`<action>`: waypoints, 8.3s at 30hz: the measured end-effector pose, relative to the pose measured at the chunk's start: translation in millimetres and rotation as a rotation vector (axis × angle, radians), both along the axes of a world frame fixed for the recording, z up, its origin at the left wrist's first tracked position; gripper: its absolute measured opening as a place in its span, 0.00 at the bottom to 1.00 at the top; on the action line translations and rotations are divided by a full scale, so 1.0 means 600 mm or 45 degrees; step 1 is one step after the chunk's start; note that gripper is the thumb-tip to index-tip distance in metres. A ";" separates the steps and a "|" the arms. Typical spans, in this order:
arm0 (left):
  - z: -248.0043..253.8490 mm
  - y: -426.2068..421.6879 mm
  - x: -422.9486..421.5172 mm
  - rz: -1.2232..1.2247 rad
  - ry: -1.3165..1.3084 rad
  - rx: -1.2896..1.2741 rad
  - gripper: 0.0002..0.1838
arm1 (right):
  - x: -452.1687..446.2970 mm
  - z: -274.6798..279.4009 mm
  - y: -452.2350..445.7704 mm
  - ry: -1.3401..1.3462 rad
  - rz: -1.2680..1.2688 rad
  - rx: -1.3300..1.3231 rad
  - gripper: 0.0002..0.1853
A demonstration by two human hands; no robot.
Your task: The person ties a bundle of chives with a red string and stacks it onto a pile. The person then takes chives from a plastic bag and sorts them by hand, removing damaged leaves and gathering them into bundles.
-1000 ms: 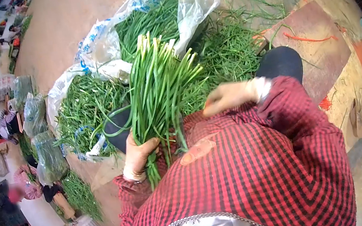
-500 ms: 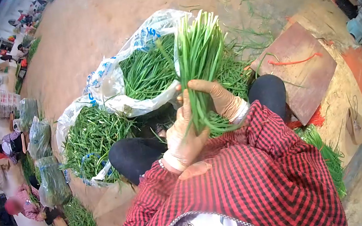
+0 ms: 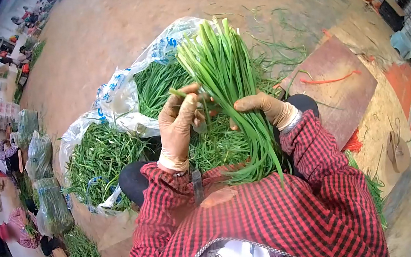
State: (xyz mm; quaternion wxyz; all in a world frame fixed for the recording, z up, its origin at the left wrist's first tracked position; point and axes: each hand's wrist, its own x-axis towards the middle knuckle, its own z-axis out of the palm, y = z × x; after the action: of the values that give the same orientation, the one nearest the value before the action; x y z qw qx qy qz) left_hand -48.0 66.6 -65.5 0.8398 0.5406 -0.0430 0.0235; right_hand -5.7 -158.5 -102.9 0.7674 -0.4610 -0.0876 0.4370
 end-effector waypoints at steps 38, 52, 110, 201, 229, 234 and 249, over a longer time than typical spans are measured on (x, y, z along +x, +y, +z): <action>-0.074 0.068 0.072 -0.097 -0.145 0.677 0.18 | -0.044 -0.030 0.002 0.192 0.266 0.316 0.37; -0.038 0.122 -0.009 0.058 0.424 0.563 0.35 | -0.037 -0.015 -0.012 0.232 0.146 0.228 0.32; -0.064 0.068 0.006 -0.190 0.349 -0.431 0.27 | -0.068 0.069 0.102 -1.681 -0.037 -1.014 0.35; 0.158 -0.018 0.096 0.033 -0.226 -0.118 0.39 | 0.035 0.125 0.158 -1.018 -0.451 0.175 0.59; -0.149 -0.120 0.095 -0.634 0.494 0.642 0.14 | 0.057 0.080 -0.557 -0.563 -1.987 0.077 0.11; -0.076 -0.227 0.073 -1.052 0.344 0.518 0.13 | 0.070 0.083 -0.546 -0.612 -1.864 0.026 0.11; -0.139 0.082 0.099 -0.222 0.637 0.585 0.16 | 0.122 -0.079 -0.490 -0.866 -0.774 -1.802 0.28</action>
State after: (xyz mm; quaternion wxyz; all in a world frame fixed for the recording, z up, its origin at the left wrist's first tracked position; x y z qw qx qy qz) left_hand 11.4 115.8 -149.0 0.6796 0.6989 0.1140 -0.1917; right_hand 67.3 -452.3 -150.3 0.3132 -0.9435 0.1084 0.0004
